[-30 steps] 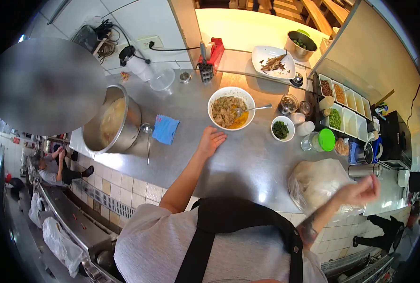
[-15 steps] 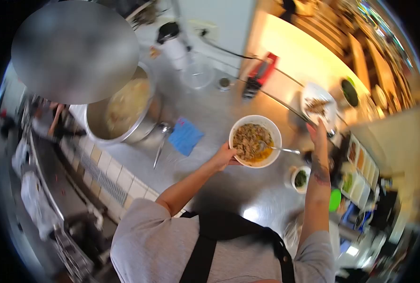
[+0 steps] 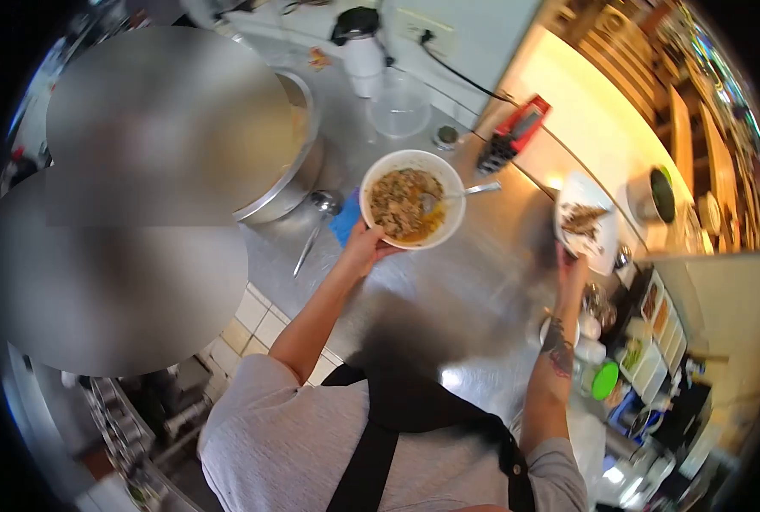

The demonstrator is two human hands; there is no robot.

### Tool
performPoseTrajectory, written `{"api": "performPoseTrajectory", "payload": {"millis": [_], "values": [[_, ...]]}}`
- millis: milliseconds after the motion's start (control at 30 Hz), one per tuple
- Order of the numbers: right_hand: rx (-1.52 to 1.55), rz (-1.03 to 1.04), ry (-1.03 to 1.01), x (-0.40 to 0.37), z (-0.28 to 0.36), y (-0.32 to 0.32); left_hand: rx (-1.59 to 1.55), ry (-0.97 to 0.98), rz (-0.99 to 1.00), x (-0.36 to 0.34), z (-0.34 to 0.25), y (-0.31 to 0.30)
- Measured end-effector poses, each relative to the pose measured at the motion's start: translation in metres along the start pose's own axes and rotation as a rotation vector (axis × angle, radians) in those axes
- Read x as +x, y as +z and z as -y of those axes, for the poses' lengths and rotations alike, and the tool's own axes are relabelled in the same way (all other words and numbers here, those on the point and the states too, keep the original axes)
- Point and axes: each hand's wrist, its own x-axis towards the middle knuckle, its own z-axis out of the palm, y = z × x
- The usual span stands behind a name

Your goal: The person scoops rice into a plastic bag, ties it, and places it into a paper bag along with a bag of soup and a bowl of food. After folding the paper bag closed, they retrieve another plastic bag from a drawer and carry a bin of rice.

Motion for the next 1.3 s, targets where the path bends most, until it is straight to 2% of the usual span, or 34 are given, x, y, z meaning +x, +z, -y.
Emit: {"api": "performPoseTrajectory", "payload": {"millis": [100,167,200,367,433,567,667,800,833,867,900,933,967,1000,1067,1167,1300], "values": [[-0.006,-0.117,0.081,-0.096,-0.01,0.03,-0.015,0.038,0.051,0.007,-0.002,0.0],[-0.033,-0.041,0.055,-0.156,-0.024,0.032,-0.082,0.048,0.036,0.012,0.003,0.008],[-0.083,-0.133,0.082,-0.191,-0.021,0.048,-0.115,0.051,0.019,0.014,0.007,0.011],[-0.223,-0.08,0.179,-0.313,-0.041,0.046,-0.125,0.161,0.042,0.024,0.012,0.006],[-0.237,-0.09,0.199,-0.348,-0.054,0.042,-0.205,0.182,0.069,0.035,0.016,-0.002],[-0.267,-0.037,0.303,-0.387,-0.083,0.022,-0.301,0.046,0.074,0.057,0.021,-0.013],[-0.316,0.125,0.413,-0.402,-0.088,0.017,-0.258,-0.04,-0.08,0.038,0.022,-0.01],[-0.681,0.445,0.527,-0.402,-0.058,0.015,0.083,0.196,-0.28,-0.022,0.038,0.004],[-0.778,0.498,0.522,-0.403,-0.047,0.015,0.177,0.308,-0.321,-0.034,0.041,0.006],[-0.847,0.532,0.512,-0.405,-0.042,0.012,0.325,0.54,-0.286,-0.048,0.047,0.005],[-0.884,0.548,0.437,-0.408,-0.049,0.001,0.317,0.527,-0.348,-0.064,0.034,0.018],[-0.945,0.548,0.35,-0.414,-0.048,-0.006,0.252,0.596,-0.356,-0.064,0.032,0.014],[-1.033,0.572,0.303,-0.416,-0.056,-0.013,0.54,0.777,-0.376,-0.092,0.024,0.034],[-1.047,0.574,0.246,-0.423,-0.053,-0.02,0.624,0.9,-0.382,-0.103,0.023,0.044],[-1.106,0.623,0.227,-0.433,-0.052,-0.039,0.618,1.065,-0.232,-0.127,0.021,0.064],[-1.164,0.617,0.18,-0.463,-0.023,-0.059,0.57,1.158,-0.037,-0.169,0.031,0.106],[-1.117,0.473,0.032,-0.534,0.023,-0.126,0.506,1.248,0.204,-0.242,0.099,0.175]]}}
